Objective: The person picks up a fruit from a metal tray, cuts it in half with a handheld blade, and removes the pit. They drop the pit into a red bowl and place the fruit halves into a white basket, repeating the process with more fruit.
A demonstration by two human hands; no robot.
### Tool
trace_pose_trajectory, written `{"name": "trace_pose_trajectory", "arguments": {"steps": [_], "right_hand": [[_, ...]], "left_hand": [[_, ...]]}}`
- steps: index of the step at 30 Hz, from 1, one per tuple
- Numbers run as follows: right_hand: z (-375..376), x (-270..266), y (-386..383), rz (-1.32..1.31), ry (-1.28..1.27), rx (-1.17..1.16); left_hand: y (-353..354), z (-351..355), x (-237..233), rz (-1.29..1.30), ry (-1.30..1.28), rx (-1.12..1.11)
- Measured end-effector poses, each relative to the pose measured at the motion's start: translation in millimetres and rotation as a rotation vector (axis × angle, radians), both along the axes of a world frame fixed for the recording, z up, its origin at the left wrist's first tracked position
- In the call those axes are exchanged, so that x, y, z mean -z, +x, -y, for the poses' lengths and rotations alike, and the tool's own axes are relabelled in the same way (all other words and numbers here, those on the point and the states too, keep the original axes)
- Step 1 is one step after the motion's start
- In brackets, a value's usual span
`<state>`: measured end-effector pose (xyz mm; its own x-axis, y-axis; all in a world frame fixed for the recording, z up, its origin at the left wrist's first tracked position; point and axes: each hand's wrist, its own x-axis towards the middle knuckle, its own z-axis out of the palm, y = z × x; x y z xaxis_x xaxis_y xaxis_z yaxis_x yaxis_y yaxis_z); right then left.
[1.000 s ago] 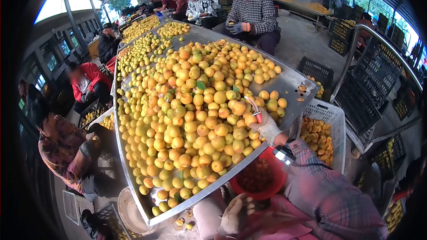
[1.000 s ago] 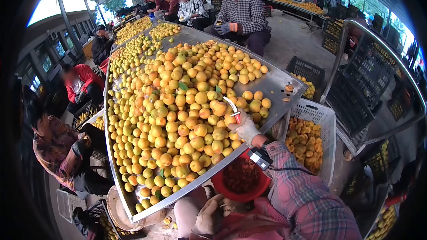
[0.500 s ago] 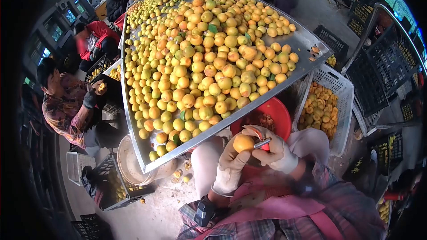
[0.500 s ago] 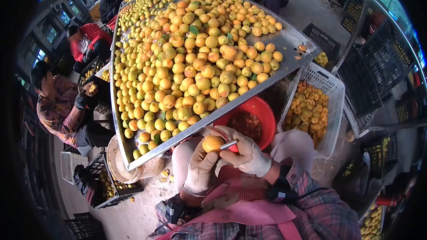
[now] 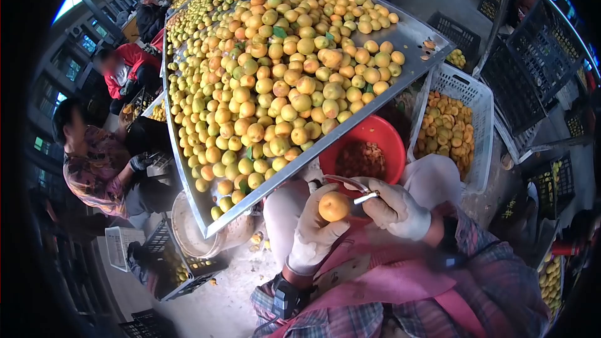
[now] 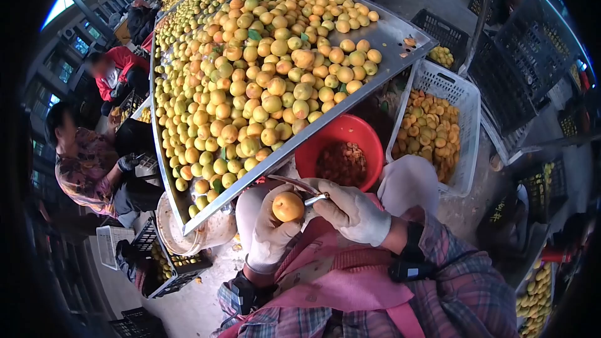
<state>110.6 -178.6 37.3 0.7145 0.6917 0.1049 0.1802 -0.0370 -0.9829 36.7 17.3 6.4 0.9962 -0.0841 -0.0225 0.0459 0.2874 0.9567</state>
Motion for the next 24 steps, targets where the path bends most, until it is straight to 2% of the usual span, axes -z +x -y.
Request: {"name": "trace_pose_trajectory", "arguments": {"steps": [1, 3, 5, 7, 10, 12, 15, 16, 20, 22, 24], "right_hand": [[0, -8, -3, -0.209, 0.012, 0.005], [-2, -2, -5, -0.130, -0.034, 0.050], [-4, 3, -6, 0.211, -0.040, 0.046], [-7, 4, -7, 0.236, -0.012, 0.051], [-8, 3, -10, 0.301, -0.090, 0.043], [-9, 3, -12, 0.470, -0.132, 0.062], [-3, -10, -14, 0.377, -0.197, -0.028], [-2, -18, -17, 0.562, -0.243, 0.005], [3, -21, -27, 0.596, -0.278, -0.005], [4, -26, -28, 0.607, -0.318, -0.053], [4, -18, -28, 0.583, -0.272, -0.056]], "left_hand": [[-1, 2, 0, -0.006, 0.001, 0.007], [0, 8, 0, -0.018, -0.009, 0.032], [0, 10, -4, -0.003, 0.033, 0.076], [-1, 9, -9, 0.015, 0.075, 0.109], [-6, 9, -15, 0.013, 0.003, 0.146], [-10, 10, -16, 0.008, -0.076, 0.140], [-19, 5, -12, 0.021, 0.068, 0.170], [-18, 4, -5, 0.102, 0.089, 0.171], [-26, 0, -8, 0.128, 0.133, 0.217], [-27, -2, -8, 0.131, 0.186, 0.309], [-28, -1, -10, 0.119, 0.168, 0.305]]}}
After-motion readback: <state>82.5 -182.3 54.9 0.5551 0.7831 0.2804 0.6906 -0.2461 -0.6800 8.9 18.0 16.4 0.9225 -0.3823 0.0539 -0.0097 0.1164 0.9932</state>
